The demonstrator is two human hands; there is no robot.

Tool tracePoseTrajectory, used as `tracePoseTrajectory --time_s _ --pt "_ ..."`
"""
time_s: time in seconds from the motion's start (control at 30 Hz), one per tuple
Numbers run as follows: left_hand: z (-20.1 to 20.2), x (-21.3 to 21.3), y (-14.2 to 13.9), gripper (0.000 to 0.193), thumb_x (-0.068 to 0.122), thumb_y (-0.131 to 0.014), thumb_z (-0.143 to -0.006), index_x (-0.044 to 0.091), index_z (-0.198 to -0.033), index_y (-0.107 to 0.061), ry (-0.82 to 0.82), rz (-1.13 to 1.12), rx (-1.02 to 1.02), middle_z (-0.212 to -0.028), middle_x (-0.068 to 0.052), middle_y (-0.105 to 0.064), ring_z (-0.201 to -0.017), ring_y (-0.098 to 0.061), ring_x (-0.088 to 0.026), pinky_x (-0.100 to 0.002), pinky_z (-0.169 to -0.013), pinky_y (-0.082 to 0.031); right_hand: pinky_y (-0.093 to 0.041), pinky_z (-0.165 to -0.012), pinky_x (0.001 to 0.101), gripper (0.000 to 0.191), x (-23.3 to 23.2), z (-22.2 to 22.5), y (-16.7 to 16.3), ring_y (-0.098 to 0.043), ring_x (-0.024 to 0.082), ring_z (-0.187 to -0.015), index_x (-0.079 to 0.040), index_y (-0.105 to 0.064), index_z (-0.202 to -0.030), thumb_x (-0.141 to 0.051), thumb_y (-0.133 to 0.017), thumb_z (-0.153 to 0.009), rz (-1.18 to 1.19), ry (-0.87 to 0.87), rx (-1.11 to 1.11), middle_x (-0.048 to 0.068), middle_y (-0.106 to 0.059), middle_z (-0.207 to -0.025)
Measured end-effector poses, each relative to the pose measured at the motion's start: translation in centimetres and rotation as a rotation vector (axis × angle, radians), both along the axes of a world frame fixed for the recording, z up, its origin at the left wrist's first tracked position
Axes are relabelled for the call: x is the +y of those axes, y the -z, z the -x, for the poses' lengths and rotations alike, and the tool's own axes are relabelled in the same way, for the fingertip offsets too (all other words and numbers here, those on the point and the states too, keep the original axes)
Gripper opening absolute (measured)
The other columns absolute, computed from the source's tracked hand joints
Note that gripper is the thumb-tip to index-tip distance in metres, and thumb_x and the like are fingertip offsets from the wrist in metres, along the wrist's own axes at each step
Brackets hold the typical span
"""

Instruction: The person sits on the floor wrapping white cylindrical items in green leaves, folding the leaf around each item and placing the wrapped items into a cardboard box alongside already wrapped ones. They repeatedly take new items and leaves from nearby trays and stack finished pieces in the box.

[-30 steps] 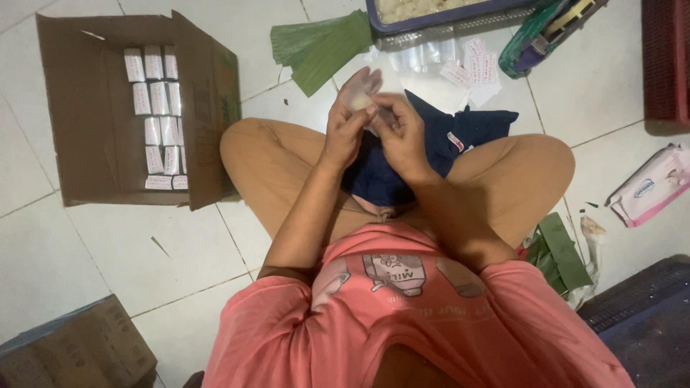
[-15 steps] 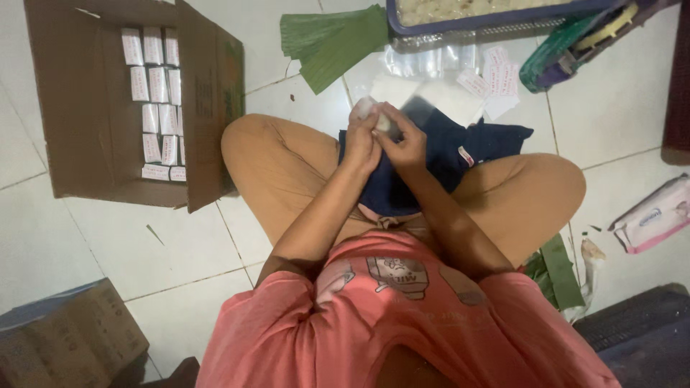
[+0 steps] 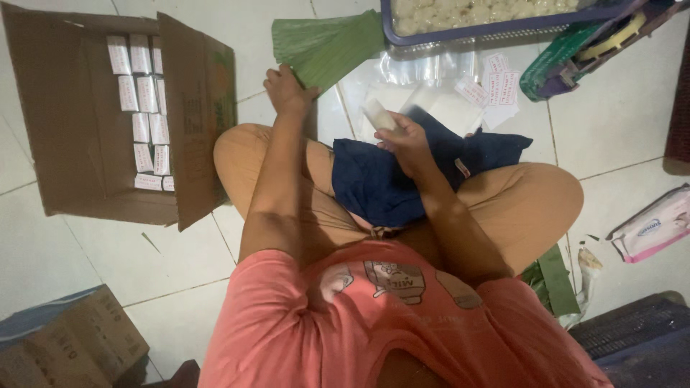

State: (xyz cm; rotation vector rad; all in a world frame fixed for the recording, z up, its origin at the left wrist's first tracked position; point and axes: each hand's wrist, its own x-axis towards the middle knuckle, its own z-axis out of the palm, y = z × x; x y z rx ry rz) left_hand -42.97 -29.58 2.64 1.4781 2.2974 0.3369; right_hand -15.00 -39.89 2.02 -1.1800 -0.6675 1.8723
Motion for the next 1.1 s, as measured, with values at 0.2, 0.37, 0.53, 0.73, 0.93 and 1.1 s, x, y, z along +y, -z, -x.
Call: tracePoseTrajectory --time_s 0.2,0.37,0.53,0.73,0.93,1.1 --pt "1.4 -0.9 0.4 0.045 0.022 -0.091 -0.067 0.005 -0.105 -0.073 -0.151 -0.252 -0.172 -0.098 -0.015 -0.070 -0.095 -0.068 -0.034 -0.043 -0.084 -0.053 -0.061 -0.081 0.0327 0.049 -0.9 -0.1 -0.6 -0.072 0.020 -0.099 0.000 -0.056 -0.139 -0.006 -0.071 -0.092 -0.011 0.016 0.037 0.011 -0.068 -0.117" --pt "3.8 -2.6 -0.8 0.032 0.022 -0.088 -0.068 0.006 -0.092 -0.075 -0.215 -0.258 -0.332 -0.073 -0.006 -0.069 -0.069 -0.068 -0.025 -0.041 -0.068 -0.054 -0.061 -0.074 0.0328 0.047 -2.3 -0.3 -0.6 -0.072 0.021 -0.094 -0.001 -0.056 -0.137 -0.010 -0.070 -0.093 0.032 0.084 0.184 0.013 -0.069 -0.115" --pt "5.4 -5.5 -3.6 0.019 0.011 -0.076 -0.085 -0.001 -0.091 -0.063 -0.151 -0.237 -1.159 -0.084 -0.008 -0.062 -0.081 -0.059 -0.021 -0.036 -0.073 -0.052 -0.055 -0.065 0.0251 0.045 -2.8 -0.9 -3.7 -0.070 0.016 -0.081 0.000 -0.062 -0.135 -0.011 -0.075 -0.094 -0.007 0.180 -0.097 0.011 -0.073 -0.109" --pt "1.4 -13.4 -8.9 0.021 0.009 -0.063 -0.091 0.004 -0.111 -0.058 0.051 0.016 -2.097 -0.108 -0.011 -0.062 -0.100 -0.062 -0.025 -0.038 -0.088 -0.056 -0.056 -0.066 0.0237 0.037 -3.9 0.5 -11.7 -0.072 0.015 -0.080 0.001 -0.064 -0.126 -0.006 -0.077 -0.091 -0.248 -0.008 -0.064 0.010 -0.074 -0.105" --pt "-4.1 -17.7 -13.0 0.048 0.055 -0.049 -0.115 0.007 -0.115 -0.056 0.170 -0.087 -2.402 -0.115 -0.010 -0.061 -0.114 -0.062 -0.028 -0.049 -0.098 -0.056 -0.061 -0.073 0.0261 0.035 -6.5 4.6 -17.2 -0.072 0.016 -0.081 0.003 -0.070 -0.124 0.002 -0.078 -0.090 -0.303 -0.079 0.029 0.013 -0.074 -0.103" --pt "-6.5 -19.0 -17.0 0.077 0.066 -0.043 -0.097 0.003 -0.141 -0.049 0.071 -0.056 -2.244 -0.142 -0.015 -0.058 -0.125 -0.060 -0.029 -0.041 -0.104 -0.053 -0.062 -0.081 0.0255 0.034 -8.6 5.7 -20.1 -0.072 0.014 -0.093 0.000 -0.067 -0.116 0.004 -0.081 -0.085 -0.440 0.001 0.054 0.008 -0.072 -0.107"
